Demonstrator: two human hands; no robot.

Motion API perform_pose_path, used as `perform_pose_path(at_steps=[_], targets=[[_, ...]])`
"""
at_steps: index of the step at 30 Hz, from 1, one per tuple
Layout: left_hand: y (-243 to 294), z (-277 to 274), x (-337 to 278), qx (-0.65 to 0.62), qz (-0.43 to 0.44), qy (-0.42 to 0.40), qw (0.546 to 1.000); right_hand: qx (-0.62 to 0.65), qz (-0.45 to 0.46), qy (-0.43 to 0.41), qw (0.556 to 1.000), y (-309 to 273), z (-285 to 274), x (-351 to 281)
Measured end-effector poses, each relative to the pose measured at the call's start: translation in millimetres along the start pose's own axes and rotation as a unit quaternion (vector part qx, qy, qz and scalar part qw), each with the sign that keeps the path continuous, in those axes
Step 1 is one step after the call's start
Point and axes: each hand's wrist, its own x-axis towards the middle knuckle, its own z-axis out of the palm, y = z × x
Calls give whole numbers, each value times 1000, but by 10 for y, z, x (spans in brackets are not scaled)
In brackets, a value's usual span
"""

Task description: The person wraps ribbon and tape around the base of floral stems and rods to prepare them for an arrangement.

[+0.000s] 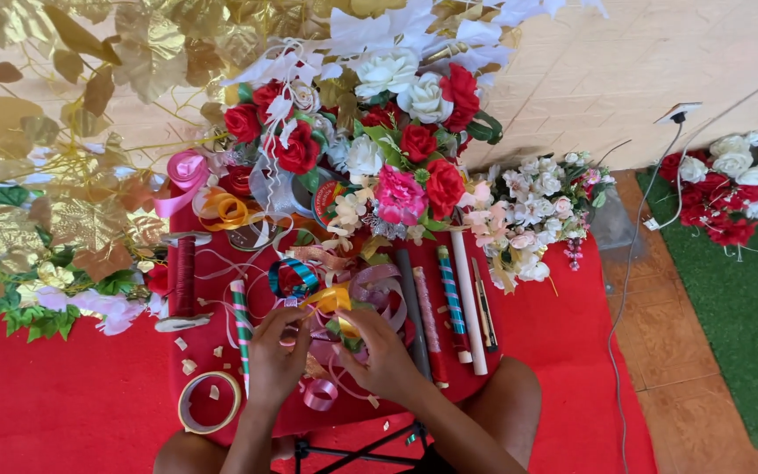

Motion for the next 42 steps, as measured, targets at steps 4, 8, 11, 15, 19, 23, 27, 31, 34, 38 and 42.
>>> perform_pose_path(at_steps=[4,8,11,15,19,23,27,31,34,38,42], targets=[[-9,43,48,24,11,-11,1000,45,81,-35,995,3,-20,-11],[7,41,69,12,39,-70,997,20,74,-24,997,-1,-100,75],[31,0,25,-2,6,-110,994,6,40,-14,999,-59,-244,253],[87,-127,-58,0,5,-119,993,-15,-73,47,996,-105,-413,541],[102,-352,-230,23,1,-74,997,-42,-99,53,993,-136,-456,688],[-136,-557,-515,146,-120,20,982,-258,-5,-29,966,-20,-343,495],[-193,-830,-708,227,-230,98,941,-343,39,-53,937,-91,-179,297],[-270,-998,-803,226,-261,85,935,-217,64,-208,952,-189,72,390],[-357,-1022,-840,229,-285,89,926,-208,-12,-233,950,-236,409,511],[-308,-884,-885,219,-166,137,952,-190,34,-245,950,-90,994,805],[-135,-758,-938,163,-67,142,974,-191,129,-219,948,-180,1363,1150]])
